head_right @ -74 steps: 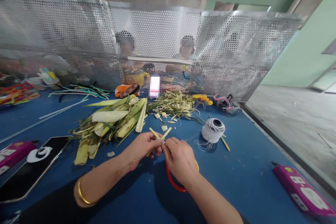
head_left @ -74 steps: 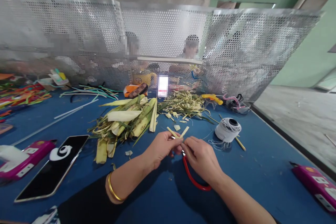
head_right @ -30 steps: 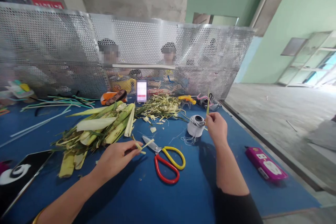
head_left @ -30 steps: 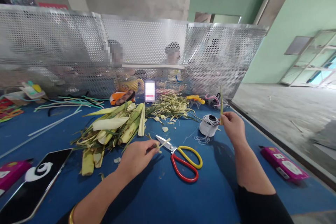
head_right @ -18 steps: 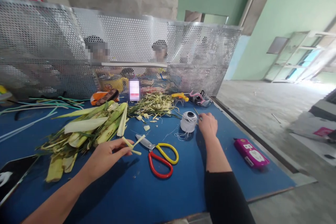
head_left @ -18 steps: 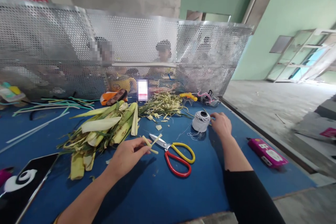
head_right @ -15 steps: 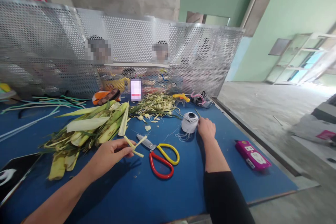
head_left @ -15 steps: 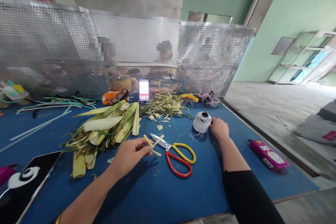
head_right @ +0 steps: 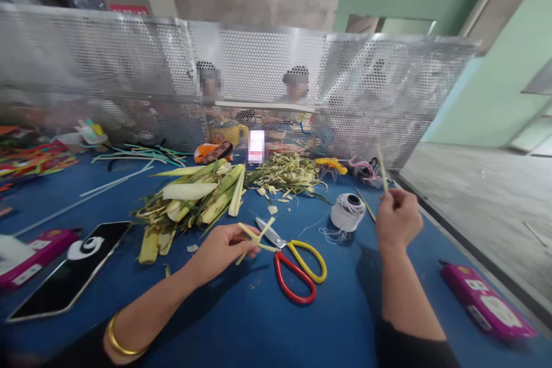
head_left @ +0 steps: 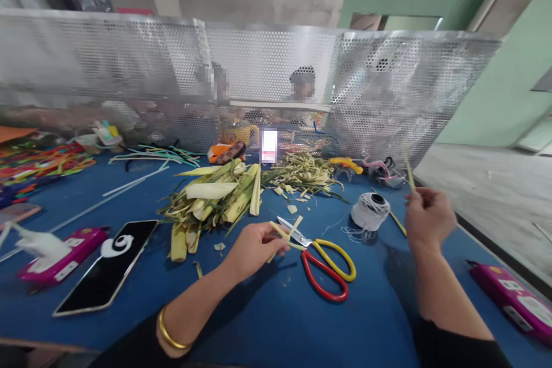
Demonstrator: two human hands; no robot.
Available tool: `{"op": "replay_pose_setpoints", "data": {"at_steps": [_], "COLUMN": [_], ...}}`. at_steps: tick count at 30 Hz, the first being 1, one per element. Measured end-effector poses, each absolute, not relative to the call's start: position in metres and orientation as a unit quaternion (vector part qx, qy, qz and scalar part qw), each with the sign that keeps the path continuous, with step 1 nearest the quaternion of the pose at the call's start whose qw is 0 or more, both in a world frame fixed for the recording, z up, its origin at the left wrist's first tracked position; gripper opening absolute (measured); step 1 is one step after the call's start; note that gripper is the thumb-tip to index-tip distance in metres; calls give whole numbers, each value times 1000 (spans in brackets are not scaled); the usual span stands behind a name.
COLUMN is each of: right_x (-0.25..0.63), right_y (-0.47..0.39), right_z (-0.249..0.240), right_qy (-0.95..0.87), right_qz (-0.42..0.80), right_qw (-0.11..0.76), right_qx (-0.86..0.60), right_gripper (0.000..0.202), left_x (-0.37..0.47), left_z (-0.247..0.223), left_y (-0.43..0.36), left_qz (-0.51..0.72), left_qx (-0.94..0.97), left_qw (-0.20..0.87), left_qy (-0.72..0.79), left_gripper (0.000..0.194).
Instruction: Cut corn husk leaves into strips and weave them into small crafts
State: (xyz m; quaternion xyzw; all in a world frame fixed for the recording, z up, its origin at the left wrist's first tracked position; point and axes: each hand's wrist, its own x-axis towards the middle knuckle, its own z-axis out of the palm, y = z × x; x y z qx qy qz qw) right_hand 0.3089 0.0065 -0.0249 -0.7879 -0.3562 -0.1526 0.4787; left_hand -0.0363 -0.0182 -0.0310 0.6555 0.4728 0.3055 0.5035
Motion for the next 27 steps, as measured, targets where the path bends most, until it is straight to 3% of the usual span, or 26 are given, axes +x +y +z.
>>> {"op": "replay_pose_setpoints", "data": {"at_steps": [2, 6, 10, 17, 19, 23, 27], "right_x": [295, 261, 239, 239, 241, 242, 238], "right_y": [-1, -11, -4, 14, 15, 16, 17], "right_z": [-19, -18, -31, -63, -67, -69, -71], "right_qy": [-369, -457, -570, -713, -726, -737, -759], "right_qz": [-208, -234, -184, -71, -84, -84, -70], "right_qw": [514, 462, 373, 116, 107, 115, 100], "right_qx": [-746, -723, -708, -687, -674, -661, -639], "right_gripper": [34, 37, 38, 32, 35, 35, 33], "left_x": [-36, -34, -34, -49, -54, -68, -102], "left_z": [-32, -33, -38, -32, -26, -15, -8], "left_y": [-21, -28, -29, -17, -13, 3, 34], "left_qz": [299, 250, 202, 216, 240, 360, 341], "left_qx": [715, 795, 842, 833, 823, 772, 751], "left_qw": [406, 251, 223, 280, 298, 281, 25], "left_qy": [485, 493, 448, 426, 420, 442, 565], "left_gripper": [26, 29, 48, 75, 67, 31, 24]}}
